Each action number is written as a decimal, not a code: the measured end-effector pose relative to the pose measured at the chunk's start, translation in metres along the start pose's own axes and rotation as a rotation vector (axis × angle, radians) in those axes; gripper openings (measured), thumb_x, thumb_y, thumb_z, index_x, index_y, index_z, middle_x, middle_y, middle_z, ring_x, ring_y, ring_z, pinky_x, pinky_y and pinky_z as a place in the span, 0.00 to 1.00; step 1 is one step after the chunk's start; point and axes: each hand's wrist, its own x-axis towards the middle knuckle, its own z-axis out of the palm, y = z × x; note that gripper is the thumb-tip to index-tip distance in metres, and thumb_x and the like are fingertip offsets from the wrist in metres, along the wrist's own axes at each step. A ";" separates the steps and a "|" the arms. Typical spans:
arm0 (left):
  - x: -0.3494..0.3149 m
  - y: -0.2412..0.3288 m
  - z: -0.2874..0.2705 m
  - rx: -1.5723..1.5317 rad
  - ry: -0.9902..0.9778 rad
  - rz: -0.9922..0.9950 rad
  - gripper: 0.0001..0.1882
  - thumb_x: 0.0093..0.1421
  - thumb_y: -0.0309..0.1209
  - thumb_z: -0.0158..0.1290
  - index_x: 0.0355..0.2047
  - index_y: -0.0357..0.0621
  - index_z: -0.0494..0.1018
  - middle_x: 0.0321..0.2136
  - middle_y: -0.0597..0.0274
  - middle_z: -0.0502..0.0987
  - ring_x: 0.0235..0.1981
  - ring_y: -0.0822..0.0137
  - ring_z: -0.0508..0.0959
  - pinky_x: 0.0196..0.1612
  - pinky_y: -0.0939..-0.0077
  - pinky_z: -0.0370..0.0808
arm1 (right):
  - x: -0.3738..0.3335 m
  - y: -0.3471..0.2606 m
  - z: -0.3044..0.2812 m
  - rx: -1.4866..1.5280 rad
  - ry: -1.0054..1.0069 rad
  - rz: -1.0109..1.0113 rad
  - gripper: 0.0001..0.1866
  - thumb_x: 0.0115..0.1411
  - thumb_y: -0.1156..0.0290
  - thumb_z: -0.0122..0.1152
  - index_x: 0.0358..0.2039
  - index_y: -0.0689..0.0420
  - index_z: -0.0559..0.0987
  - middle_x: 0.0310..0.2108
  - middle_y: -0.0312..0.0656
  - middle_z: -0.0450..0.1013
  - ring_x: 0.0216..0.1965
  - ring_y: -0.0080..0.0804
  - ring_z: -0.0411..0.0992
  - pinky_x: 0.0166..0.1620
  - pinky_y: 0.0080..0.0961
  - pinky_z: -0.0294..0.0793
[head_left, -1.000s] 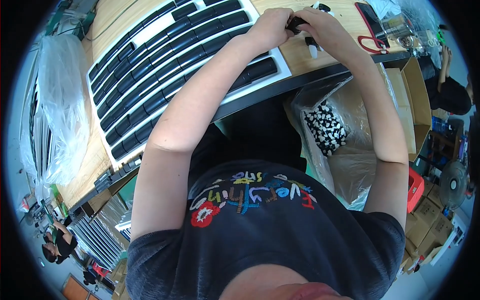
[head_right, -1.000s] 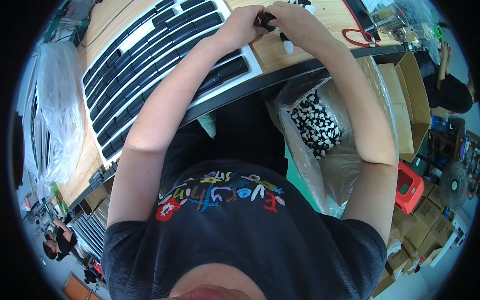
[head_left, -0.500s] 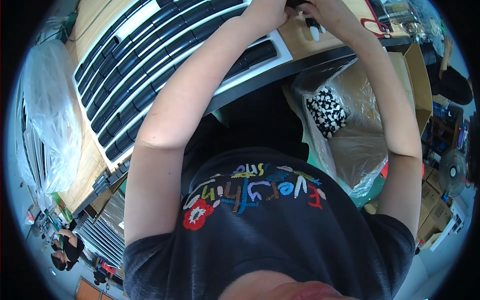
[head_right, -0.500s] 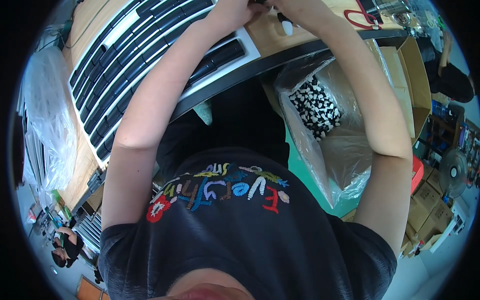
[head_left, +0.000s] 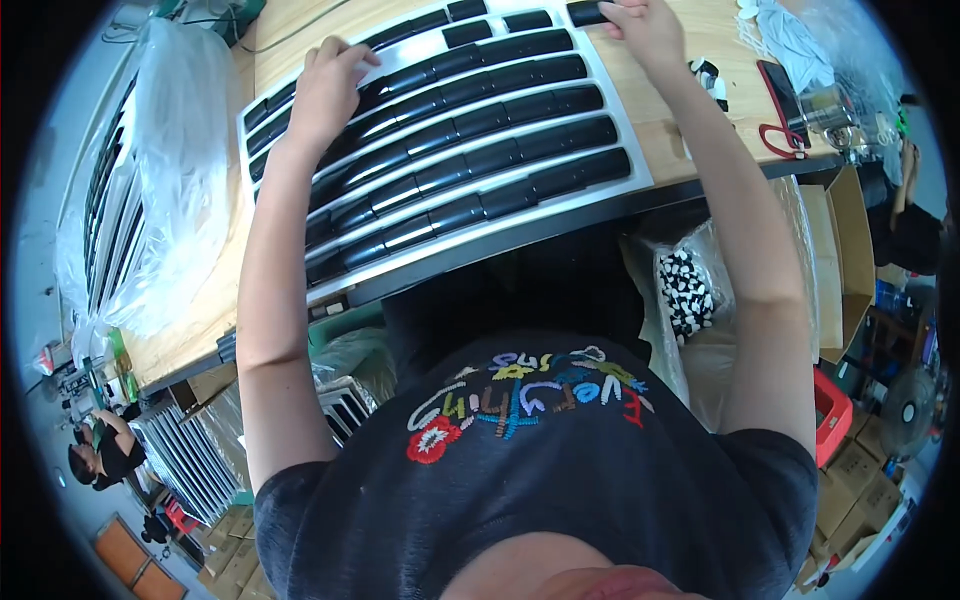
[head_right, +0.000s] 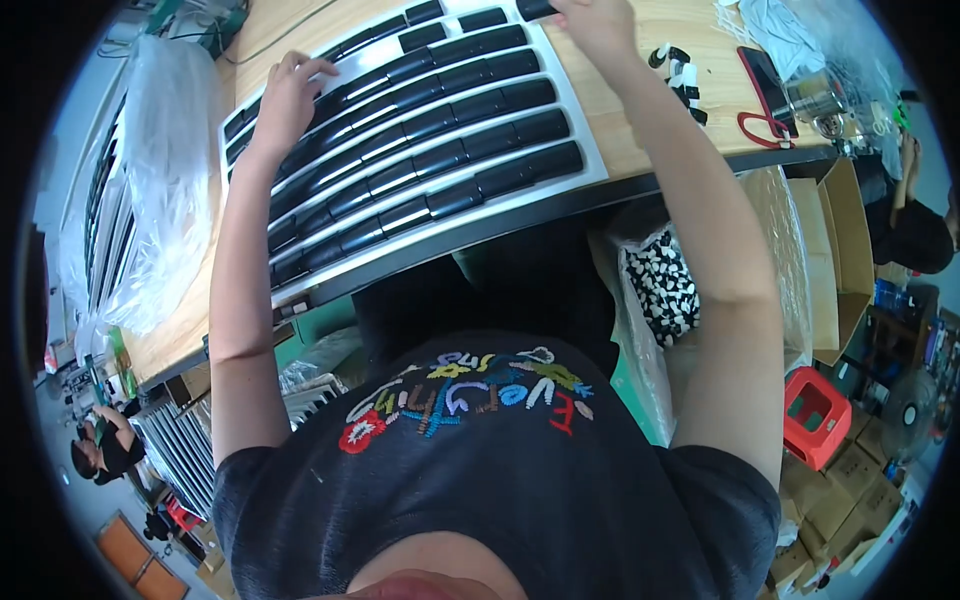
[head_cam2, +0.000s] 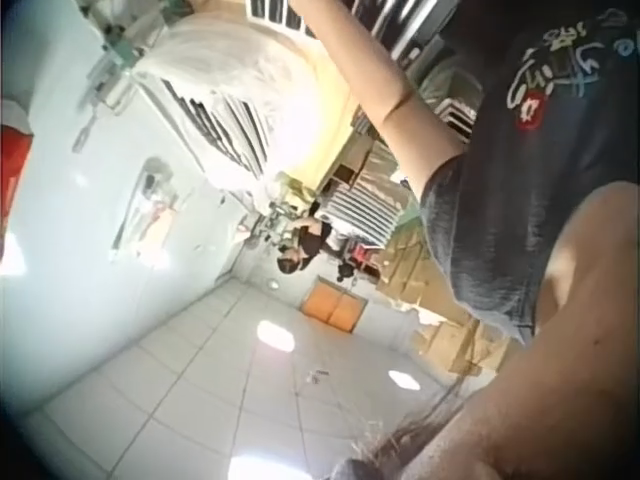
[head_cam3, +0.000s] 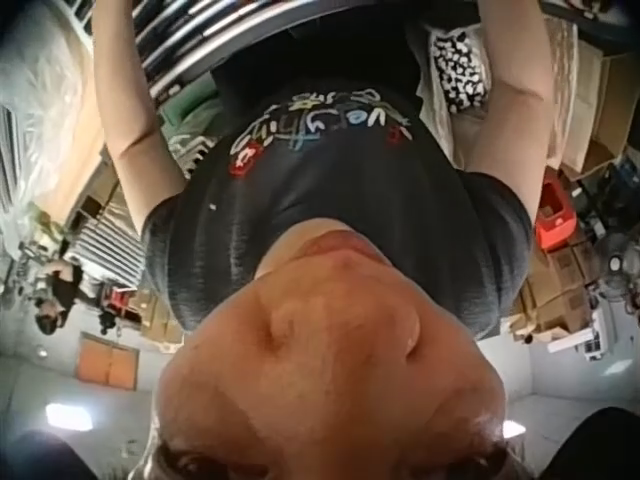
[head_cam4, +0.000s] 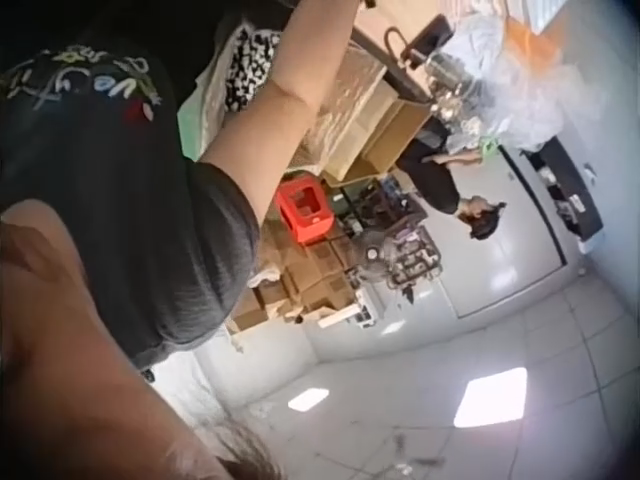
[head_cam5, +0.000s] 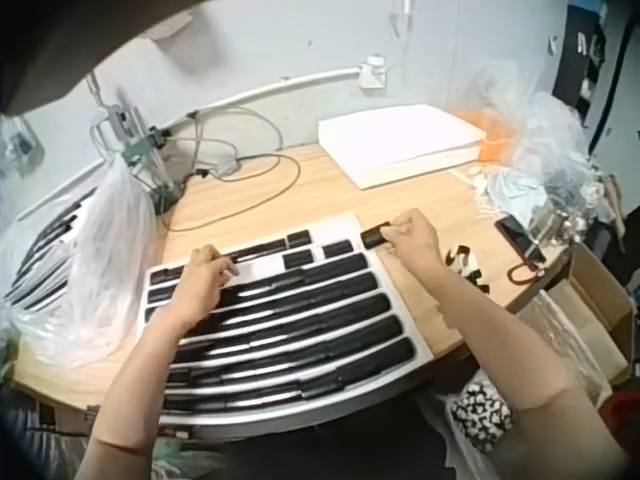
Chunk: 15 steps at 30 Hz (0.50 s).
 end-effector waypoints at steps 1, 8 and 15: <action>-0.005 -0.006 -0.002 0.047 0.003 0.009 0.13 0.61 0.21 0.52 0.41 0.54 0.80 0.40 0.56 0.73 0.44 0.53 0.74 0.47 0.59 0.73 | 0.006 0.004 0.012 -0.061 0.031 0.068 0.08 0.57 0.76 0.66 0.24 0.63 0.76 0.24 0.50 0.77 0.24 0.30 0.76 0.30 0.30 0.75; -0.014 -0.019 -0.008 0.062 -0.101 0.049 0.13 0.60 0.22 0.52 0.44 0.51 0.74 0.43 0.51 0.69 0.45 0.48 0.72 0.49 0.58 0.72 | 0.023 0.022 0.035 -0.460 0.000 0.105 0.12 0.55 0.65 0.69 0.27 0.63 0.81 0.27 0.54 0.78 0.32 0.44 0.77 0.38 0.36 0.76; -0.014 -0.035 -0.007 -0.059 -0.092 0.005 0.12 0.53 0.19 0.56 0.38 0.43 0.69 0.38 0.52 0.70 0.42 0.49 0.72 0.46 0.60 0.71 | 0.008 0.016 0.018 -0.594 0.047 -0.341 0.08 0.55 0.73 0.64 0.36 0.59 0.83 0.43 0.54 0.71 0.44 0.53 0.72 0.50 0.41 0.73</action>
